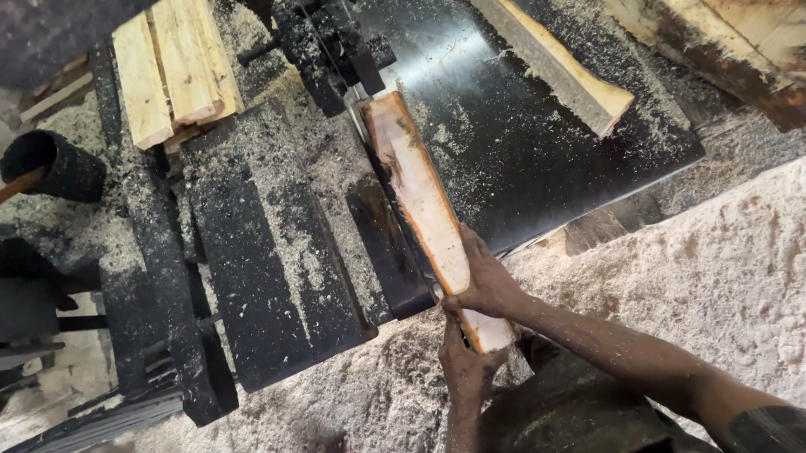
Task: Workers use a stationary band saw to cut and shape wooden blocks.
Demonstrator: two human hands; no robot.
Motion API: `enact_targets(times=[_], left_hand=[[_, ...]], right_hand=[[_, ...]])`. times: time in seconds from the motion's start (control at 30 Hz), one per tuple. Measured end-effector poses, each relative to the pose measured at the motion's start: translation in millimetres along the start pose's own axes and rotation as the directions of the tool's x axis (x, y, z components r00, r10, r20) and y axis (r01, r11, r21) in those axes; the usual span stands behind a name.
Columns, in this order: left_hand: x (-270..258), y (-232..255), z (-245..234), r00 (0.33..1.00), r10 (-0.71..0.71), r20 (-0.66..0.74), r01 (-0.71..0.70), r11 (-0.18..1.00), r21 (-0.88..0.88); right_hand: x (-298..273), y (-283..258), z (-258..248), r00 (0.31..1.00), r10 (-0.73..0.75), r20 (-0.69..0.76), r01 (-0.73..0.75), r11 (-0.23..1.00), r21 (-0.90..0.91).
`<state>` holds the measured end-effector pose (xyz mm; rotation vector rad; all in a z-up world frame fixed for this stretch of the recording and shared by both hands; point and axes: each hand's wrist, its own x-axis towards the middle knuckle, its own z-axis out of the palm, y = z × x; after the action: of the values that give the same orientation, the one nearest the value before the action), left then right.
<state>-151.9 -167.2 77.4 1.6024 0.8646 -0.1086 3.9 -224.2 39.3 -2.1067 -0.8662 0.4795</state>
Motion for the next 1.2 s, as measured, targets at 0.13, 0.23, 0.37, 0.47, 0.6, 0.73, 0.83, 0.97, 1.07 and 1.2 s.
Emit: enact_targets(times=[0.13, 0.23, 0.37, 0.47, 0.6, 0.73, 0.83, 0.97, 1.07, 1.2], left_hand=[[18, 3, -4, 0.993, 0.092, -0.068, -0.084, 0.99, 0.111], [30, 7, -5, 0.995, 0.069, -0.071, -0.058, 0.986, 0.156], [30, 0, -4, 1.0, -0.009, -0.027, 0.015, 0.974, 0.228], [27, -29, 0, 0.984, 0.164, -0.074, -0.121, 0.909, 0.398], [39, -90, -6, 0.802, 0.595, -0.041, -0.423, 0.616, 0.664], [41, -64, -19, 0.728, 0.685, 0.021, -0.437, 0.441, 0.784], [46, -43, -29, 0.725, 0.689, 0.022, -0.476, 0.478, 0.738], [64, -30, -36, 0.717, 0.693, 0.076, -0.527, 0.467, 0.71], [84, -21, -41, 0.734, 0.678, 0.046, -0.532, 0.532, 0.658], [116, -19, -43, 0.735, 0.677, 0.049, -0.523, 0.52, 0.675]], right_hand=[[24, 7, 6, 1.0, 0.026, -0.004, -0.026, 1.0, 0.002], [40, 12, 7, 0.999, 0.041, -0.002, -0.041, 0.998, -0.039], [41, 23, 11, 0.997, -0.068, -0.045, 0.067, 0.997, -0.032], [13, -10, -1, 0.998, 0.06, -0.011, -0.06, 0.998, 0.012], [-44, -6, 13, 0.996, 0.083, -0.007, -0.084, 0.995, -0.055], [-37, -5, 15, 0.993, 0.032, -0.113, -0.038, 0.998, -0.049], [-25, -5, 15, 0.99, 0.104, -0.097, -0.107, 0.994, -0.024], [-1, 2, 17, 0.988, 0.119, -0.099, -0.122, 0.992, -0.02], [18, 15, 22, 0.981, -0.015, -0.194, 0.004, 0.999, -0.054], [51, 15, 16, 0.986, 0.097, -0.136, -0.099, 0.995, -0.007]])
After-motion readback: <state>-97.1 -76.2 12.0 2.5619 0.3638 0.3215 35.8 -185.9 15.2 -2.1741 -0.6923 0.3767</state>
